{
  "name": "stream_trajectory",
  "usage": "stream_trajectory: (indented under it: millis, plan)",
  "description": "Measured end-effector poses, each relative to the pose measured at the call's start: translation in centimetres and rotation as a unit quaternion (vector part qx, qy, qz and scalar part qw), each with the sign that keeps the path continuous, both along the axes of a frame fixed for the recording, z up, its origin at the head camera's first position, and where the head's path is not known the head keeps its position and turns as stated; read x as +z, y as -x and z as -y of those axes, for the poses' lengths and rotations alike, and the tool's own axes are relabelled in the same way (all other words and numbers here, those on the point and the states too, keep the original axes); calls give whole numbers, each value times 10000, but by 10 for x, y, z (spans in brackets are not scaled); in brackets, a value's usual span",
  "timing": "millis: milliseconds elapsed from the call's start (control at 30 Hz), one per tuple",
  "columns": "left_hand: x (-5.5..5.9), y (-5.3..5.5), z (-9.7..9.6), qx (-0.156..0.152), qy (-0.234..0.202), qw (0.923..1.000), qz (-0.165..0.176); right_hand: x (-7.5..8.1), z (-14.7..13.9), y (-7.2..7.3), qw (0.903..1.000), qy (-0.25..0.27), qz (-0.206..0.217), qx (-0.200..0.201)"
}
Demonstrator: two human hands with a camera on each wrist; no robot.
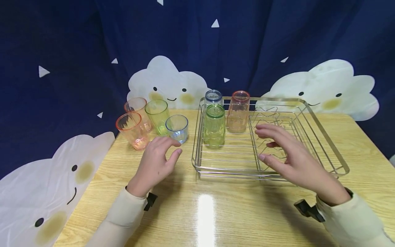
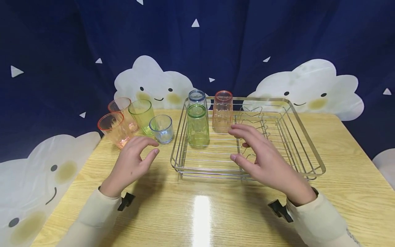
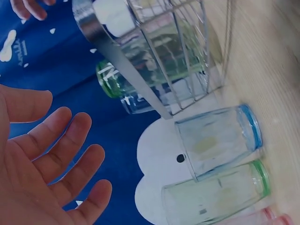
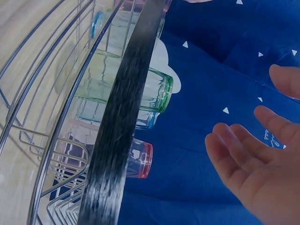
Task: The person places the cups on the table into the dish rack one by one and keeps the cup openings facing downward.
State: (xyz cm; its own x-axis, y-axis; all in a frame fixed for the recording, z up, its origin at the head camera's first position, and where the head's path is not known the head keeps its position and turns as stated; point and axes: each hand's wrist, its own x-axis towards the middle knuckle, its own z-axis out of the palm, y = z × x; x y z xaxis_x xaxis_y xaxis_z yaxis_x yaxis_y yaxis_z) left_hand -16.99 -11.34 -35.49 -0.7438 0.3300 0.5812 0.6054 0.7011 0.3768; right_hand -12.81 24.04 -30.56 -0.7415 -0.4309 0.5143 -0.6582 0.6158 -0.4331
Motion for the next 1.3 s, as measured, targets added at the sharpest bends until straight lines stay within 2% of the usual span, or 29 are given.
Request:
stream_trajectory:
  millis: [200, 533, 733, 900, 1000, 1300]
  plan:
    - [-2, 13, 3, 176, 133, 9993, 313, -3, -1, 0, 10000, -25, 80, -15]
    - [-16, 34, 9, 519, 330, 9965, 558, -6, -4, 0, 9999, 66, 72, 40]
    - [-18, 43, 11, 705, 409, 9936, 786, -4, -6, -1, 9998, 133, 91, 69]
    - [-19, 58, 5, 740, 546, 9906, 1016, -7, -7, -3, 9992, 82, 384, 8]
    - [-18, 67, 0, 769, 585, 9893, 1097, -8, -7, -3, 9991, 27, 411, -18]
    - [-22, 81, -6, 812, 583, 9862, 1318, -10, -7, -3, 9993, 51, 375, 2]
